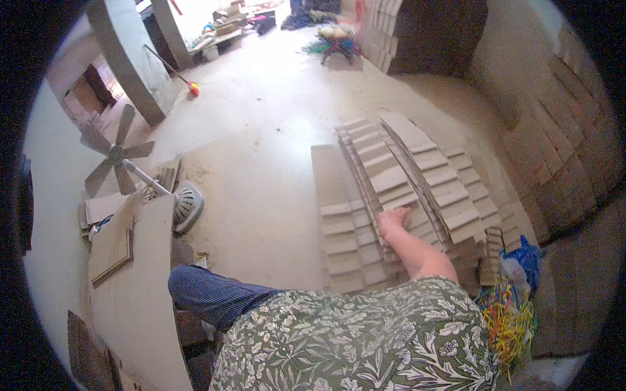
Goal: The person assembles pre-cut cardboard pieces into a grid-like structure by folding and interlocking them. They handle multiple pieces, aligning and securing them together to form a larger unit.
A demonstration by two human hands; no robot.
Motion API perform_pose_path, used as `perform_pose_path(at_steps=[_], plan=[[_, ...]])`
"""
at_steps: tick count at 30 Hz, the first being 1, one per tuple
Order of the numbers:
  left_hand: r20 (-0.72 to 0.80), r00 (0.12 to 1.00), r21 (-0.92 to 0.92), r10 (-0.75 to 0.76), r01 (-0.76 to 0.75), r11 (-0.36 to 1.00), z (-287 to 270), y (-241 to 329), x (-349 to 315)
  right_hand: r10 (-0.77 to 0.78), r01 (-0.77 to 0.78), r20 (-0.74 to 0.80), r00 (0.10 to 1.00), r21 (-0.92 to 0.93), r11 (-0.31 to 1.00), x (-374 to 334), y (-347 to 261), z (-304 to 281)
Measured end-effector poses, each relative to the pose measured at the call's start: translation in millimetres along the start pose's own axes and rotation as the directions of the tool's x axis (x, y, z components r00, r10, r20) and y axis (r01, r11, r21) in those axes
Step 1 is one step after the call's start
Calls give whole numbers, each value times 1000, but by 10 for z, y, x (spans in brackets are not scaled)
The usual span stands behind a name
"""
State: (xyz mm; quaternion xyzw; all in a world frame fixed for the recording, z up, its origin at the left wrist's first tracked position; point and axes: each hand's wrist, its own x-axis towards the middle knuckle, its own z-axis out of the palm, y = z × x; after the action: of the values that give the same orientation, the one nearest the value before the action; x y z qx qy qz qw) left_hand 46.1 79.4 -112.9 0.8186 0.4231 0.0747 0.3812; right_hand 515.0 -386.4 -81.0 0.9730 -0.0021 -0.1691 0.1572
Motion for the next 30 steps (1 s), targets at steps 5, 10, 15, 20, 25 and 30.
perform_pose_path(at_steps=[5, 10, 15, 20, 25, 30], plan=[[-44, 999, 1, -4, 4, 1000, -102, -1136, 255, -23, 26, -45, 999, 77, 997, -22, -327, -242], [-225, 974, -12, -4, 1, 1000, -369, -1647, -228, -176, 171, -71, 982, -75, 982, 132, -604, -389], [-408, 912, -203, -44, -43, 978, -1094, 8, -487, -427, 509, -434, 793, 89, 856, 85, -1239, -417], [-630, 777, -56, -10, -33, 998, -1763, -67, -726, -690, 879, -557, 463, 188, 439, -846, -2359, -1275], [-833, 523, 317, 180, 184, 930, -2327, -339, -946, -646, 903, -761, -53, 239, -356, -2124, -3340, -1982], [-870, 477, 389, 123, 511, 767, -2835, -702, -1018, -597, 721, -704, -386, 174, -671, -3041, -4042, -1958]])
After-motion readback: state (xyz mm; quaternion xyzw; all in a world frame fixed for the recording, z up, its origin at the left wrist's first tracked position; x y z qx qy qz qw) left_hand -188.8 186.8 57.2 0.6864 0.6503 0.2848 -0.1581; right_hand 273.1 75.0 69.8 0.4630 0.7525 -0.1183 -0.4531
